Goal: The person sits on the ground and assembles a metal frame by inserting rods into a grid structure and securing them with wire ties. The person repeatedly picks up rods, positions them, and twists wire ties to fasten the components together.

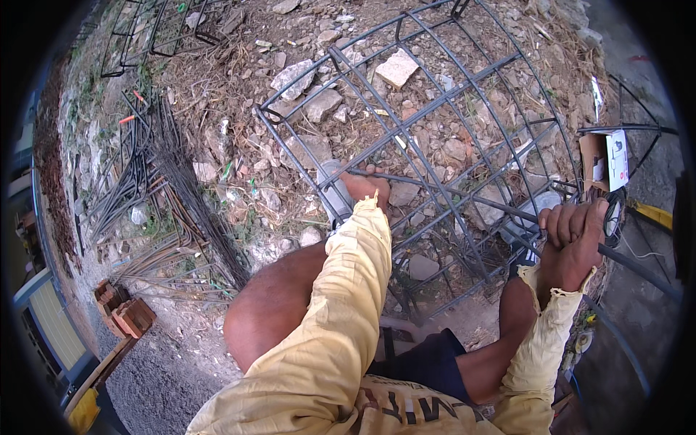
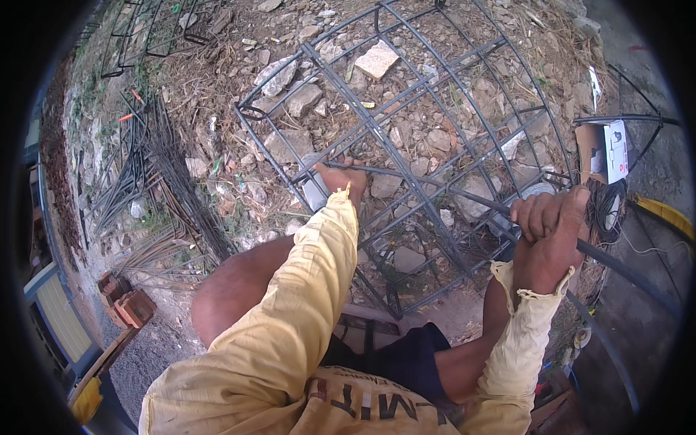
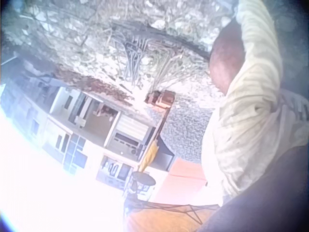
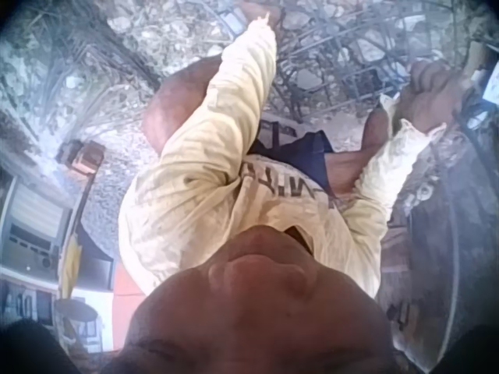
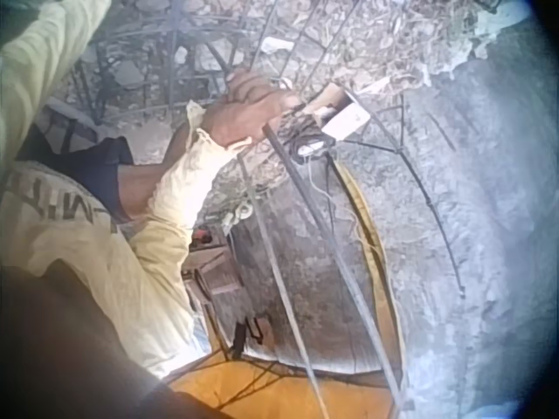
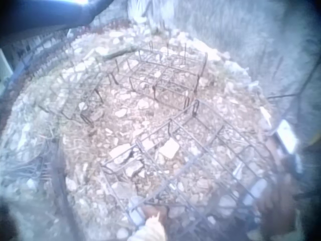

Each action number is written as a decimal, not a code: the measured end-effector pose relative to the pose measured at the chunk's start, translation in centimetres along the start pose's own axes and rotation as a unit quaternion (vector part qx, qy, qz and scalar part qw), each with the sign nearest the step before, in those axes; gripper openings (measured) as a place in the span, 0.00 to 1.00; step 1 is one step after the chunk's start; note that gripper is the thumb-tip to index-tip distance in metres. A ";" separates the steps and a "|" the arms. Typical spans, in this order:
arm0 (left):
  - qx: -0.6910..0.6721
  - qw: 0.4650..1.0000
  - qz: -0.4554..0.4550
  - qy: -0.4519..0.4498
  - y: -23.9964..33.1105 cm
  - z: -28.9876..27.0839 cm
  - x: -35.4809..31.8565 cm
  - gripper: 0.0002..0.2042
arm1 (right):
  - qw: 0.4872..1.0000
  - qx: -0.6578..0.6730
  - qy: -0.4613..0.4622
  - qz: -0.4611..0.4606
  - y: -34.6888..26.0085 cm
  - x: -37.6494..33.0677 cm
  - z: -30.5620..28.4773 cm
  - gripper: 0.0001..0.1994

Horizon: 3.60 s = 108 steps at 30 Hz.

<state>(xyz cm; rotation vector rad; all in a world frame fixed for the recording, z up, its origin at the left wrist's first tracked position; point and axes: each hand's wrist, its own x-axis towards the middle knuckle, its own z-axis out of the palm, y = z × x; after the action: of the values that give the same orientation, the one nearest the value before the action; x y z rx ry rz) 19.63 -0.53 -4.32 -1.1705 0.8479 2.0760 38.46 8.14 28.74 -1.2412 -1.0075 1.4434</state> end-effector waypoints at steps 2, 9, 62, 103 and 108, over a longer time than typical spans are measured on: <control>0.044 0.999 -0.015 -0.011 0.3 0.5 -0.9 0.22 | 1.000 -0.025 -0.009 0.006 -0.2 0.3 -1.0 0.26; 0.085 0.996 0.026 0.023 0.1 1.3 -1.7 0.26 | 0.976 0.016 -0.208 -0.055 0.8 0.9 -2.9 0.26; 0.076 0.992 -0.045 -0.092 -1.1 -0.1 -1.1 0.28 | 0.971 -0.156 -0.181 -0.025 -0.7 -2.3 -1.6 0.25; 0.156 0.983 -0.095 -0.009 -0.6 0.3 0.8 0.33 | 0.895 0.119 -0.098 -0.419 -22.5 -2.5 -3.4 0.39; 0.156 0.981 -0.114 0.005 -1.0 0.5 0.5 0.33 | 0.864 0.084 0.061 -0.492 -24.3 -3.7 -0.6 0.37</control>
<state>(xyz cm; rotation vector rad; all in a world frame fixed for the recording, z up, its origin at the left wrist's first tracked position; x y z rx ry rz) 19.90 0.56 -4.83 -1.0539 0.9545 1.6833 42.64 9.61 52.92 -0.5033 -1.1438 0.6091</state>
